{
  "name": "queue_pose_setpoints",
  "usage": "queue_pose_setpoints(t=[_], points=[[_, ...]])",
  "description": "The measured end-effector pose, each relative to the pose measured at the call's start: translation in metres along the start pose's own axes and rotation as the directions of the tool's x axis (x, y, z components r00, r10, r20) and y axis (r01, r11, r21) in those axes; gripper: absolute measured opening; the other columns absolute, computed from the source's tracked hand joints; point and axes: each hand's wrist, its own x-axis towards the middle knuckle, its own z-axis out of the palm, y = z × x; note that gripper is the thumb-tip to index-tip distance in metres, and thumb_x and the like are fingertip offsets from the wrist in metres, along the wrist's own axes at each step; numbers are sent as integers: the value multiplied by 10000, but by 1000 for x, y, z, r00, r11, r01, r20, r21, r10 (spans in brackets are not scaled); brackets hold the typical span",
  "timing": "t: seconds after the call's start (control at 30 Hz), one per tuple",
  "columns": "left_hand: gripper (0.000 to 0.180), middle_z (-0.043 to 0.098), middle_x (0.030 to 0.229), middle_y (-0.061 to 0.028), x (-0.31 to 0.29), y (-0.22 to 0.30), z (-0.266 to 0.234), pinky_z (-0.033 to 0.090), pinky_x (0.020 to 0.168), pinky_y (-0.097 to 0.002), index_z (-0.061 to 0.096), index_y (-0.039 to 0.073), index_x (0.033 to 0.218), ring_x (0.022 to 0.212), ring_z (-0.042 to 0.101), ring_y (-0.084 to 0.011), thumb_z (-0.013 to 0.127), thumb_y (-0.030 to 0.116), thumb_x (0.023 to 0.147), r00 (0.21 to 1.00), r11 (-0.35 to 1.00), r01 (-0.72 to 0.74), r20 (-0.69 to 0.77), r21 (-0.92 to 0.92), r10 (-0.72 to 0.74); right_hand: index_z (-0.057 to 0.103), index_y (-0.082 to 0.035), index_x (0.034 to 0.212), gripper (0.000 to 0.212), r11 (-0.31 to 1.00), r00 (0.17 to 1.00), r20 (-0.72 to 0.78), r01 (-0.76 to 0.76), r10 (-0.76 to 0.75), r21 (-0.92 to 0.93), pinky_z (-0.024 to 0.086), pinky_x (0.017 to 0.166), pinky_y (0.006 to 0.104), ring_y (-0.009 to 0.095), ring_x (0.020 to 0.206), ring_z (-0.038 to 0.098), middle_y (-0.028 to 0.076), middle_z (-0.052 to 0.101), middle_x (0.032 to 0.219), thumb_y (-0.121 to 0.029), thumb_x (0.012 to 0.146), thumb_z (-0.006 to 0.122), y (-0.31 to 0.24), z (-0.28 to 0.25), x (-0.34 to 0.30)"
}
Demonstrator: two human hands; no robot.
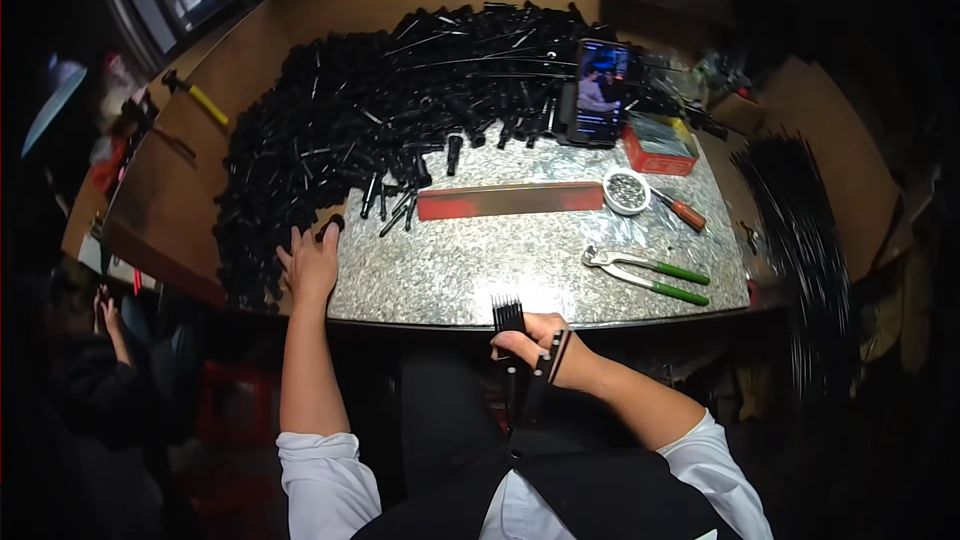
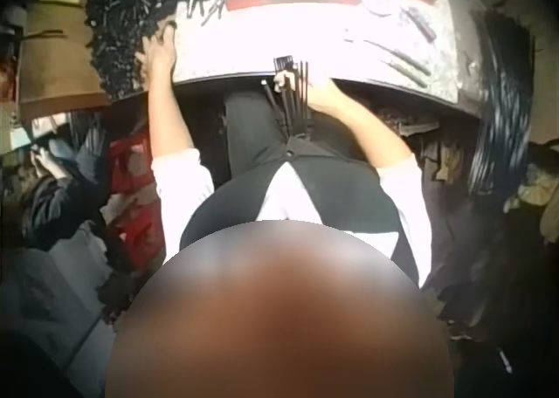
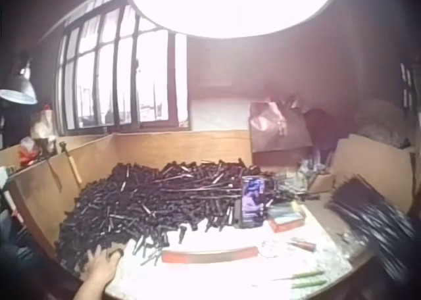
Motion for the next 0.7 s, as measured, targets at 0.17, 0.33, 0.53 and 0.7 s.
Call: queue_pose_setpoints(t=[0.17, 0.33, 0.53, 0.7], points=[[695, 296, 1467, -166, 1, 9, 1, 188, 1063, -613, 480, 21, 1312, 1349, 169, -476, 362, 579, 914, 1000, 999, -12, -16, 31, 13, 603, 12, 902, 161, 996, 999, -10, -43, 44, 79, 447, 583, 272, 79, 641, 523, 59, 608, 702, -105, 938, 499, -14, -2, -3], [651, 390, 1394, -182, -7, 15, -8, 182, 1069, -605, 519, 25, 1281, 1337, 216, -457, 364, 550, 927, 999, 998, 8, -32, 55, -6, 603, 26, 912, 169, 996, 999, -34, -1, 4, 87, 463, 625, 286, 120, 658, 560, 84, 624, 722, -112, 933, 508, -12, 0, -5], [441, 557, 1204, -187, -10, 7, -11, 270, 1045, -551, 634, 49, 1142, 1263, 363, -413, 482, 402, 927, 994, 992, -10, -104, 127, 23, 600, 28, 910, 178, 997, 999, -30, 29, -27, 70, 462, 647, 299, 133, 678, 565, 101, 623, 733, -132, 931, 525, -9, -2, -7], [178, 651, 887, -160, -5, -11, -12, 452, 804, -412, 660, 4, 951, 897, 583, -363, 590, 122, 838, 849, 951, -290, -487, -110, 203, 633, 8, 887, 198, 995, 999, -6, -44, 44, 94, 490, 684, 275, 125, 745, 615, 66, 653, 791, -168, 926, 550, -14, -4, -8]])
